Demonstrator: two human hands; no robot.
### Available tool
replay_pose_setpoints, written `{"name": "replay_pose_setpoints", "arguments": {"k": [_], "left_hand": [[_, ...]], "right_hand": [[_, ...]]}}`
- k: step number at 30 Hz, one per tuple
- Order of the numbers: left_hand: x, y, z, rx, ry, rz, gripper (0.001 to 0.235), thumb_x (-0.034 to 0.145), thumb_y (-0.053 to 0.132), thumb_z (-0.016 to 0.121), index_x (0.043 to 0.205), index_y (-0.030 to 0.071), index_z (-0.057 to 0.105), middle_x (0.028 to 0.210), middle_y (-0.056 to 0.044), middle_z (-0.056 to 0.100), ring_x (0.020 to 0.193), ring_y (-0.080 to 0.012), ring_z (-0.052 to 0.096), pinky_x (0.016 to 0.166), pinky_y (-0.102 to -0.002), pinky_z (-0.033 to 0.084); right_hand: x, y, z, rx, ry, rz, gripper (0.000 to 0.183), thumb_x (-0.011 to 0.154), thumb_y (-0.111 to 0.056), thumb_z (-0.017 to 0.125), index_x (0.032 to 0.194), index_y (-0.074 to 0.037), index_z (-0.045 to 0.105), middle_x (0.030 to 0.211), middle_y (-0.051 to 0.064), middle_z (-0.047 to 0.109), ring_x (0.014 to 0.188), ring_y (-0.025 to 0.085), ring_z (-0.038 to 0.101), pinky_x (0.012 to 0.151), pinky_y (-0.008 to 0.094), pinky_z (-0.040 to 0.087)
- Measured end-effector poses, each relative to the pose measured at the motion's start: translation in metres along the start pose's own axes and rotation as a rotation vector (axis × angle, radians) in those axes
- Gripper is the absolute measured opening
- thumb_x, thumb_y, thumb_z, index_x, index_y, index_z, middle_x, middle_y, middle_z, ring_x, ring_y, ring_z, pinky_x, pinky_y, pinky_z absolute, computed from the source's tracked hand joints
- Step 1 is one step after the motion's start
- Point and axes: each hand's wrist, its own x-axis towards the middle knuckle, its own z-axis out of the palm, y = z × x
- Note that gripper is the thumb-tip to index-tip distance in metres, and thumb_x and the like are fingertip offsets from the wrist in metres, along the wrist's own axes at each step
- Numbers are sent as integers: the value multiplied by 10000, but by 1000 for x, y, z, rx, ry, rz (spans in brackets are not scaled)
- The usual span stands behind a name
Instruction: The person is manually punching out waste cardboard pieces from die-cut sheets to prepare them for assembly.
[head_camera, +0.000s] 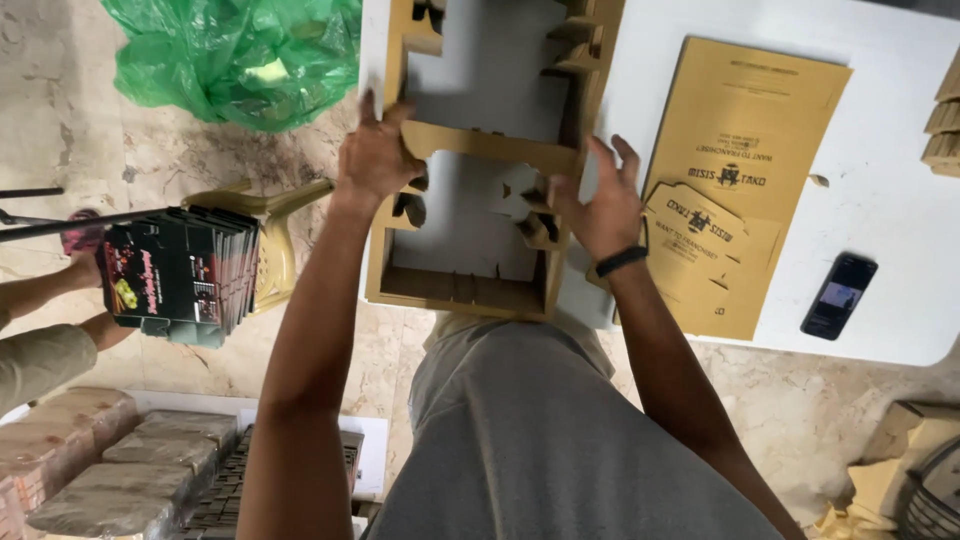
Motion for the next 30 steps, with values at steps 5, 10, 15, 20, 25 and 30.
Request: {"name": "replay_pose_setpoints", "arguments": {"k": [5,10,15,20,25,30], "left_hand": [[-24,11,-7,-321,124,143,1371,764,225,1046,1609,460,-7,1641,-304,-256,1449,-513,494,980,-525,648],[-67,24,15,63,426,126,1079,804,349,927,1628,252,237,1628,-229,346,1405,-503,462,1057,-665,422],[-86,10,13,16,339,18,926,836,223,850,1584,358,320,1458,-234,532,1066,-538,647,760,-684,544],[-83,18,1,17,345,82,689,935,163,719,1560,288,456,1489,-296,430,1208,-558,552,878,-664,483],[-61,83,-27,138,75,-124,663,939,24,380,1511,326,522,1296,-299,512,1014,-588,617,927,-642,528],[-16,56,-12,396,-47,-156,530,931,118,563,1442,258,575,1181,-219,693,1049,-392,649,912,-552,563]], "right_hand": [[-50,99,-15,21,371,-222,536,1046,-463,626,1357,-27,607,1319,214,573,1244,371,552,921,508,556],[-116,221,-24,104,335,237,404,930,-169,773,1301,-70,647,1254,190,566,981,337,673,822,424,588],[-138,246,-58,133,208,476,440,952,-285,699,1333,-74,639,1298,168,565,1007,276,694,857,418,565],[-140,274,-75,129,150,334,355,967,-224,714,1279,-67,652,1285,167,590,968,298,726,838,423,560],[-138,252,-111,185,32,445,426,971,-302,645,1346,-100,631,1414,146,549,1011,292,682,870,416,548],[-161,297,-104,126,8,387,398,980,-317,653,1306,-89,662,1341,136,636,1034,304,674,917,417,528]]}}
